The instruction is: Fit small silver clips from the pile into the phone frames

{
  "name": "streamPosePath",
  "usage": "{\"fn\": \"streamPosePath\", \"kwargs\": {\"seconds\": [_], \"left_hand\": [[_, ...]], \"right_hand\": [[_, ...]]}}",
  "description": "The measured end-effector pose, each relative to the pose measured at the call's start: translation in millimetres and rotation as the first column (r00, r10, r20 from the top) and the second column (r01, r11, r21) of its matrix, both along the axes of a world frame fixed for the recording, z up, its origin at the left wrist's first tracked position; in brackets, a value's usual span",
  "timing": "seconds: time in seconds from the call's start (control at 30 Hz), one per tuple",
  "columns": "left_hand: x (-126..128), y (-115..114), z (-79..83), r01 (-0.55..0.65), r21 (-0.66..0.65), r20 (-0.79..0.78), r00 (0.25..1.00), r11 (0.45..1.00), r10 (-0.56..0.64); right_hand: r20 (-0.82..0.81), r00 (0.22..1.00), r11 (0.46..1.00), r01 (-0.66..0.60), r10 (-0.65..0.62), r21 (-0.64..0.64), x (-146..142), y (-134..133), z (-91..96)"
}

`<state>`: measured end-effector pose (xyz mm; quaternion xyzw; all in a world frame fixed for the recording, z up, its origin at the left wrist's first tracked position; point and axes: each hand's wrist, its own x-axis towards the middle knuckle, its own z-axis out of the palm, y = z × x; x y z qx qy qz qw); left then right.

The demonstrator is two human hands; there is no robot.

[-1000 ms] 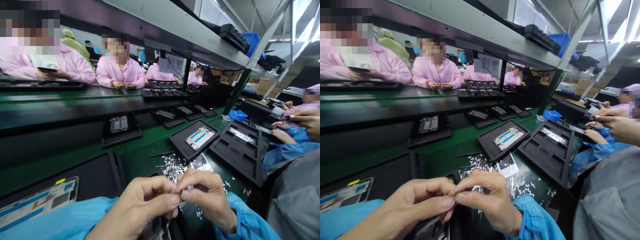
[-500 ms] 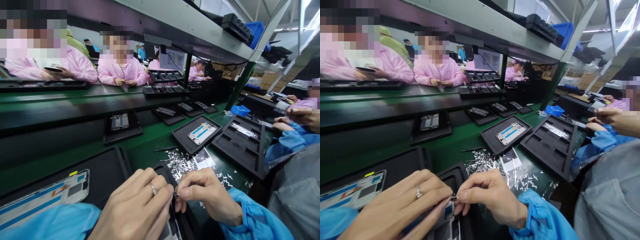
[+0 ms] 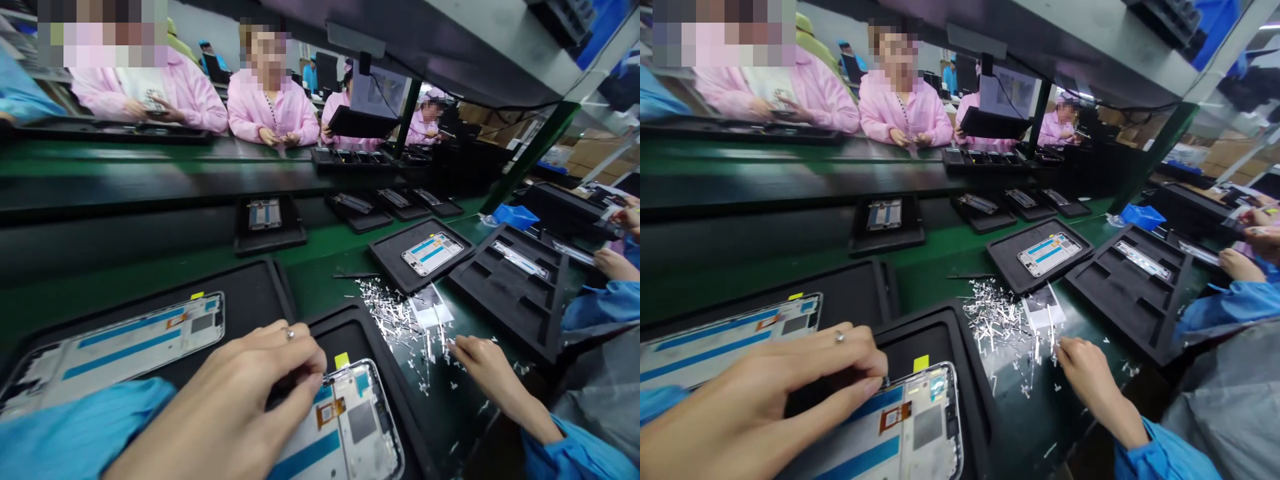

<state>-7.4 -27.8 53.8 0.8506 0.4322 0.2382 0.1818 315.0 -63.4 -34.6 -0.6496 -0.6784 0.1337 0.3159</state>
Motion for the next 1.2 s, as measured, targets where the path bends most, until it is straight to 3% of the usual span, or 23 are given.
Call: {"fn": "streamPosePath", "kwargs": {"seconds": [0.1, 0.2, 0.3, 0.4, 0.53, 0.63, 0.93, 1.2], "left_hand": [[15.0, 0.5, 5.1, 0.046, -0.01, -0.03, 0.998, 0.999, -0.046], [23.1, -0.7, 1.8, 0.09, 0.1, -0.068, 0.994, 0.991, -0.084], [24.3, -2.0, -6.8, 0.138, 0.267, -0.103, 0.988, 0.954, -0.114], [22.2, -2.3, -14.9, 0.125, 0.341, -0.088, 0.991, 0.931, -0.101], [19.5, -2.0, -21.1, 0.142, 0.323, -0.07, 0.99, 0.936, -0.126], [20.6, -1.2, -21.6, 0.174, 0.292, -0.051, 0.985, 0.94, -0.166], [20.3, 2.3, -16.3, 0.161, 0.266, -0.043, 0.987, 0.95, -0.155], [27.5, 0.0, -33.9, 0.066, 0.301, 0.034, 0.996, 0.951, -0.08]], "right_hand": [[0.164, 0.986, 0.993, 0.0, -0.02, 0.12, 1.3, -1.2, -4.0], [0.248, 0.969, 0.971, -0.075, 0.016, 0.228, -25.2, -6.6, 17.6], [0.315, 0.936, 0.914, -0.259, 0.158, 0.311, -64.3, -14.4, 47.3], [0.519, 0.809, 0.816, -0.482, 0.275, 0.319, -97.7, -19.7, 64.1], [0.567, 0.786, 0.697, -0.55, 0.245, 0.46, -122.2, -17.4, 56.6], [0.599, 0.76, 0.642, -0.594, 0.252, 0.485, -127.9, -12.5, 47.6], [0.737, 0.62, 0.683, -0.662, 0.268, 0.308, -119.4, -18.0, 37.9], [0.708, 0.681, 0.633, -0.635, 0.187, 0.443, -132.7, -4.9, 49.3]]}}
